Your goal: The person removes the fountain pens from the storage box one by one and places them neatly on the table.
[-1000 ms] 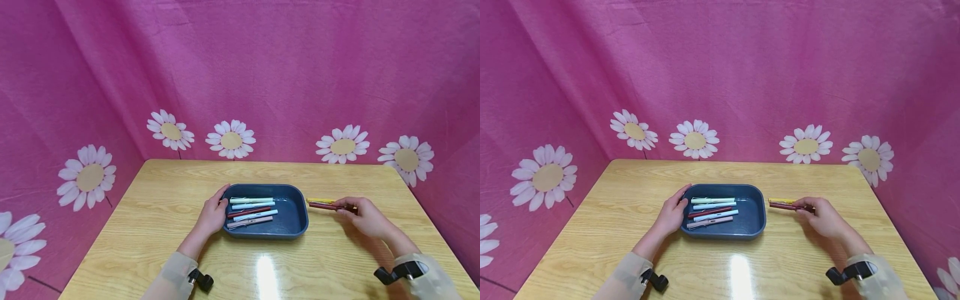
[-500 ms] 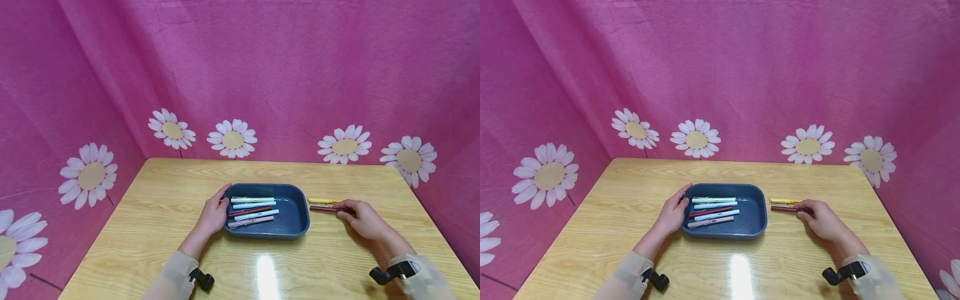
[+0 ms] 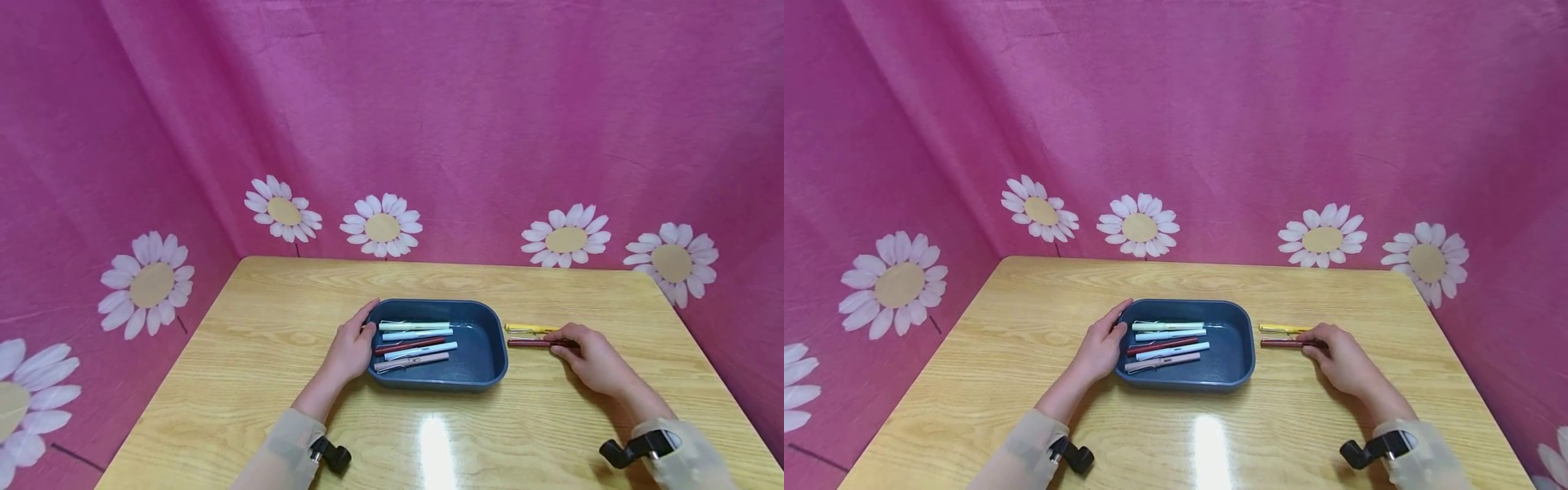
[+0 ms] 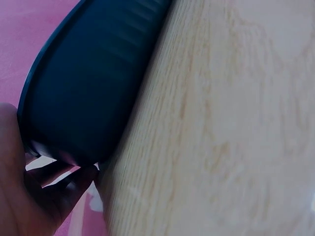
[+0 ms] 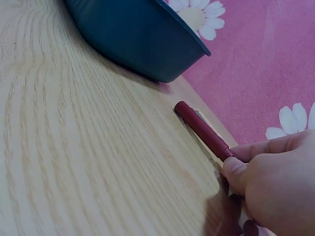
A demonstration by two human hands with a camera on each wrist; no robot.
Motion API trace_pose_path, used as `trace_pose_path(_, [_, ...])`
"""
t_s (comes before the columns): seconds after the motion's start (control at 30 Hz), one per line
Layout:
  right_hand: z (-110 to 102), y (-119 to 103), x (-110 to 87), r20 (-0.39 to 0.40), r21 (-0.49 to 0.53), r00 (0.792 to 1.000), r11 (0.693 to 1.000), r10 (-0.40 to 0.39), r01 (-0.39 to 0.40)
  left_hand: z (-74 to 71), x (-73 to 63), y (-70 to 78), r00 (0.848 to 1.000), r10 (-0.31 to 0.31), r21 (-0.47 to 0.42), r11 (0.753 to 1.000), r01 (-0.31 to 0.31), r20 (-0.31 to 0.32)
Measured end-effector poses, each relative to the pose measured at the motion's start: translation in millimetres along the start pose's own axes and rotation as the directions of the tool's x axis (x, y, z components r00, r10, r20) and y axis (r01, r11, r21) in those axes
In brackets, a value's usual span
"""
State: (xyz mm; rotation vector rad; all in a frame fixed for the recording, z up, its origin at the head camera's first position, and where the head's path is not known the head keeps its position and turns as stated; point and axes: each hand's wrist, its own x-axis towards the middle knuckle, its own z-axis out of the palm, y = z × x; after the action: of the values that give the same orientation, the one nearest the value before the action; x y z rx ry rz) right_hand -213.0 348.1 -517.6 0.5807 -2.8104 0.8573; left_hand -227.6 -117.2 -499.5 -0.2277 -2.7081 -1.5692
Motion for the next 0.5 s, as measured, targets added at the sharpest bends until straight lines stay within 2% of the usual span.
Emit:
trace_pose_path(0.17, [3.0, 1.5, -1.6, -0.02, -0.008, 1.0, 1.0, 0.008, -0.008, 0.5, 0.7, 0.3, 1.0, 0.012, 0.005, 1.0, -0.012, 0.007])
trace_pose_path(0.37, [5.4, -0.1, -1.2, -0.066, -0.037, 0.997, 0.999, -0.032, 0.029, -0.5, 0.3, 2.3, 1.0, 0.004, 0.009, 1.0, -0.004, 0.0])
trace_pose_path(0.5, [6.4, -0.9, -0.1, -0.063, -0.044, 0.998, 0.999, -0.025, 0.023, -0.5, 0.6, 1.0, 1.0, 0.012, 0.004, 1.0, -0.012, 0.002])
